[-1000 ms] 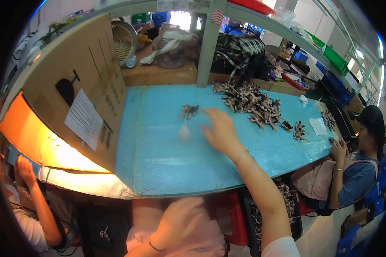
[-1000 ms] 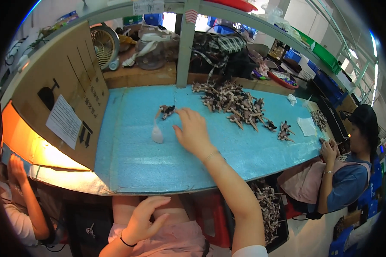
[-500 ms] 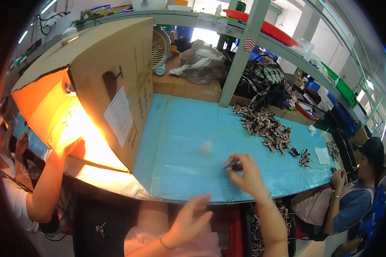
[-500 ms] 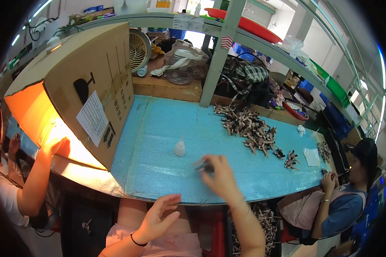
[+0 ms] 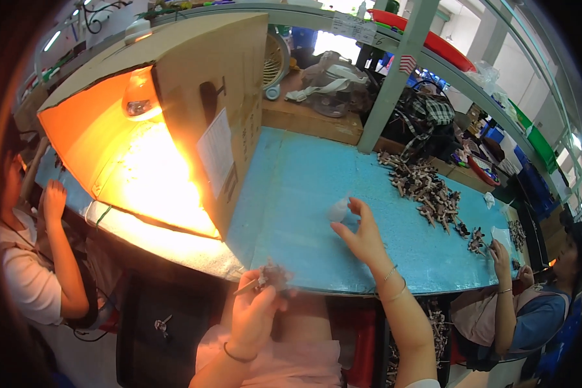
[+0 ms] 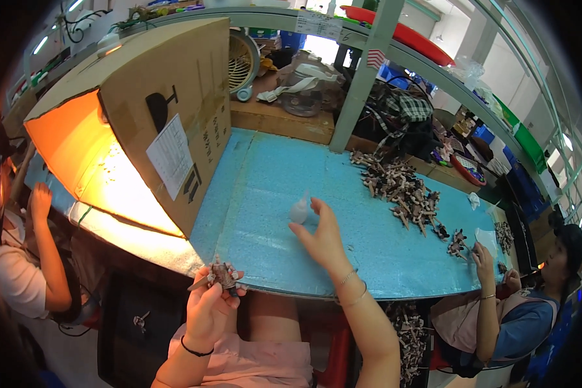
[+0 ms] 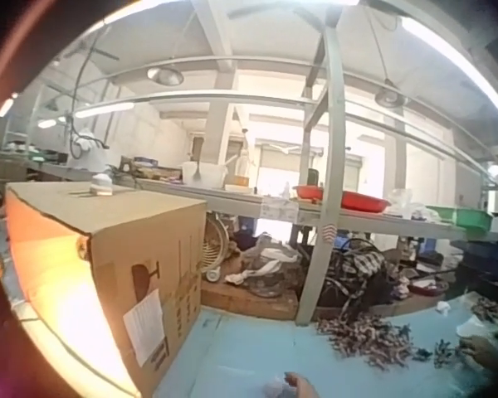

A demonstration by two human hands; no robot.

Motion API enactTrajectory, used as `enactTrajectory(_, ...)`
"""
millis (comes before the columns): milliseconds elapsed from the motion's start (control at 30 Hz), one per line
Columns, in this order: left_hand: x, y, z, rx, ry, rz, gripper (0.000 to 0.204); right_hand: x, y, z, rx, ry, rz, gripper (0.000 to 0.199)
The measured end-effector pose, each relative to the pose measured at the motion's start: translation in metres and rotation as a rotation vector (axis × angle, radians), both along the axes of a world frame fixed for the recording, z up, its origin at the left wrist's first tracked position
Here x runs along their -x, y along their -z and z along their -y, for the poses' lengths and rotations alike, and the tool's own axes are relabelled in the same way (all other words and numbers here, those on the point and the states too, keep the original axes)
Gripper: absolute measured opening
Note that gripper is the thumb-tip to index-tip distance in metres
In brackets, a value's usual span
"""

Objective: The person assembles figurines by applying liquid from a squeeze bottle onto figurine components and attaching parts together by hand.

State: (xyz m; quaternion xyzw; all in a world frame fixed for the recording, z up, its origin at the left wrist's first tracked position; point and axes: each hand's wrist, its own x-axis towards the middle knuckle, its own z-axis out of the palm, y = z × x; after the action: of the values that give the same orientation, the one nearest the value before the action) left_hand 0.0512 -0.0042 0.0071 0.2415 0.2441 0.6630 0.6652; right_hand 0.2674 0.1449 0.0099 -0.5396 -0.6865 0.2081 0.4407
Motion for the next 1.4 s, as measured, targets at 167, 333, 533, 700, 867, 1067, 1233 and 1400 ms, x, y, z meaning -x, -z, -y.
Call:
enactTrajectory(167,0.012,0.000,-0.005,0.105,0.139,0.362,0.036,0.005,0.005,-0.014,0.149,-0.089,0.007,0.043)
enactTrajectory(333,0.020,-0.004,-0.001,-0.043,-0.117,-0.021,0.038,0.021,-0.022,0.044,0.151,-0.343,-0.322,0.032)
enactTrajectory(533,0.022,-0.007,-0.008,-0.449,-0.589,-0.735,0.041,0.020,-0.063,0.102,-0.099,-0.291,-0.380,0.032)
enactTrajectory(700,0.027,-0.014,-0.010,-0.736,-0.799,-1.309,0.043,0.028,-0.081,0.127,-0.462,-0.159,-0.289,0.055)
enactTrajectory(867,0.025,-0.019,-0.003,-0.747,-0.776,-1.366,0.048,0.019,-0.085,0.146,-0.542,-0.271,-0.034,0.052)
enactTrajectory(1067,0.021,-0.017,-0.003,-0.759,-0.759,-1.374,0.049,0.020,-0.089,0.146,-0.521,-0.391,0.004,0.051)
enactTrajectory(1233,0.020,-0.017,-0.003,-0.764,-0.747,-1.381,0.048,0.025,-0.090,0.146,-0.513,-0.355,0.001,0.052)
enactTrajectory(1400,0.020,-0.015,-0.003,-0.758,-0.752,-1.369,0.047,0.017,-0.089,0.147,-0.449,-0.407,-0.064,0.044)
